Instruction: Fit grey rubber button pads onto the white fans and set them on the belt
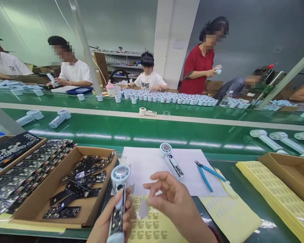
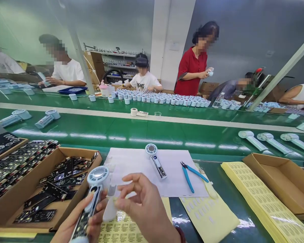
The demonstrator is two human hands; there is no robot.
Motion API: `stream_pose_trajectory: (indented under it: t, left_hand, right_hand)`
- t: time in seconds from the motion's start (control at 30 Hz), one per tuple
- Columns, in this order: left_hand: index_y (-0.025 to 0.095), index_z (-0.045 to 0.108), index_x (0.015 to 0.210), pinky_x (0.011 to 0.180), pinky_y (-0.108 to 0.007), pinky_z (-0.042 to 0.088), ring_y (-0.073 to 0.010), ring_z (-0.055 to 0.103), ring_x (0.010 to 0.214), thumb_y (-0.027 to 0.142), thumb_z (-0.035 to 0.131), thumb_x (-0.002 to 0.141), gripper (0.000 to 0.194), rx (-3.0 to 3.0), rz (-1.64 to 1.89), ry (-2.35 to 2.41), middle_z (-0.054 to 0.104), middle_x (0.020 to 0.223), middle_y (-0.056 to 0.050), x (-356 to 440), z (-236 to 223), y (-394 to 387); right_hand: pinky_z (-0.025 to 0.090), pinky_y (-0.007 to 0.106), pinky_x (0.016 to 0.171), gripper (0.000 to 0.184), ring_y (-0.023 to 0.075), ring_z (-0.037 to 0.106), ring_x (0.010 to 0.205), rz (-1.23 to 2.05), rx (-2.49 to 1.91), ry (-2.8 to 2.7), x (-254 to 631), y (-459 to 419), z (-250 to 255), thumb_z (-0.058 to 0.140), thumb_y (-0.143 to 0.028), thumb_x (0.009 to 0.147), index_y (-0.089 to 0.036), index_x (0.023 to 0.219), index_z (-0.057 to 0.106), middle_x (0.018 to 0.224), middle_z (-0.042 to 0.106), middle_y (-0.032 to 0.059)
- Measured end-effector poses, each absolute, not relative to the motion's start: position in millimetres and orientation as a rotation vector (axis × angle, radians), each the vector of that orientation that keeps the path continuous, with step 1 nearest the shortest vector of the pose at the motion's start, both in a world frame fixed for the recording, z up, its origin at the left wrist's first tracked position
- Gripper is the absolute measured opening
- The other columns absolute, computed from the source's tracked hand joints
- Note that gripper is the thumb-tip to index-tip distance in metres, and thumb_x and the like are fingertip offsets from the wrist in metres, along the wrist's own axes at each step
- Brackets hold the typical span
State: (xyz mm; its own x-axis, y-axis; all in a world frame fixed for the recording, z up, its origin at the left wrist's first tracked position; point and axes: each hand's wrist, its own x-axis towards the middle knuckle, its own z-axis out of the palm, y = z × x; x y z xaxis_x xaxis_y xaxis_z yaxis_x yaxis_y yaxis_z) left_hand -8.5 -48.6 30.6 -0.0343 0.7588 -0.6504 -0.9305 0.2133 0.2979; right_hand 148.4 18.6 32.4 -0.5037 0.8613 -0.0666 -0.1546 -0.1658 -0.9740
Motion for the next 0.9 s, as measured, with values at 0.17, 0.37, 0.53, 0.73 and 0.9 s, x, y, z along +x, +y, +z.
stream_pose_trajectory:
  t: [0.17, 0.37, 0.53, 0.73, 0.9]
  left_hand:
    - [0.013, 0.058, 0.083, 0.04, -0.016, 0.049, -0.007, 0.055, 0.042, 0.019, 0.054, 0.095, 0.013, -0.31, 1.368, 0.968, 0.058, 0.062, 0.0, 13, 46, -17]
    - [0.017, 0.055, 0.076, 0.044, -0.021, 0.051, -0.0104, 0.057, 0.045, 0.019, 0.064, 0.089, 0.016, -0.275, 1.386, 0.923, 0.057, 0.056, 0.001, 21, 43, -11]
    - [0.017, 0.055, 0.073, 0.044, -0.02, 0.051, -0.01, 0.057, 0.044, 0.02, 0.059, 0.092, 0.019, -0.268, 1.401, 0.96, 0.056, 0.055, 0.001, 19, 46, -9]
    - [0.017, 0.055, 0.069, 0.042, -0.018, 0.049, -0.0094, 0.057, 0.042, 0.019, 0.056, 0.093, 0.024, -0.285, 1.402, 0.982, 0.053, 0.053, 0.002, 20, 49, -8]
    - [0.017, 0.053, 0.071, 0.044, -0.018, 0.049, -0.0095, 0.056, 0.045, 0.019, 0.055, 0.094, 0.023, -0.283, 1.433, 0.937, 0.053, 0.054, 0.001, 21, 46, -8]
  right_hand:
    - [0.054, 0.035, 0.089, 0.042, 0.021, 0.073, 0.084, 1.745, -0.909, -1.414, 151, -6, 41, 0.082, -0.019, 0.064, -0.021, 0.101, 0.063, 0.07, 0.072, -0.0038]
    - [0.056, 0.035, 0.088, 0.039, 0.0226, 0.073, 0.09, 1.679, -0.998, -1.395, 141, -3, 46, 0.075, -0.013, 0.063, -0.023, 0.1, 0.065, 0.066, 0.074, -0.004]
    - [0.057, 0.034, 0.086, 0.037, 0.0254, 0.073, 0.096, 1.715, -1.027, -1.356, 139, -1, 50, 0.076, -0.014, 0.062, -0.023, 0.097, 0.065, 0.067, 0.075, -0.0025]
    - [0.057, 0.033, 0.086, 0.036, 0.0253, 0.071, 0.103, 1.727, -1.04, -1.364, 137, 2, 52, 0.074, -0.012, 0.064, -0.023, 0.097, 0.064, 0.068, 0.075, -0.0028]
    - [0.058, 0.033, 0.084, 0.034, 0.0253, 0.074, 0.098, 1.679, -1.038, -1.411, 136, 2, 49, 0.073, -0.013, 0.065, -0.024, 0.096, 0.064, 0.071, 0.075, -0.0032]
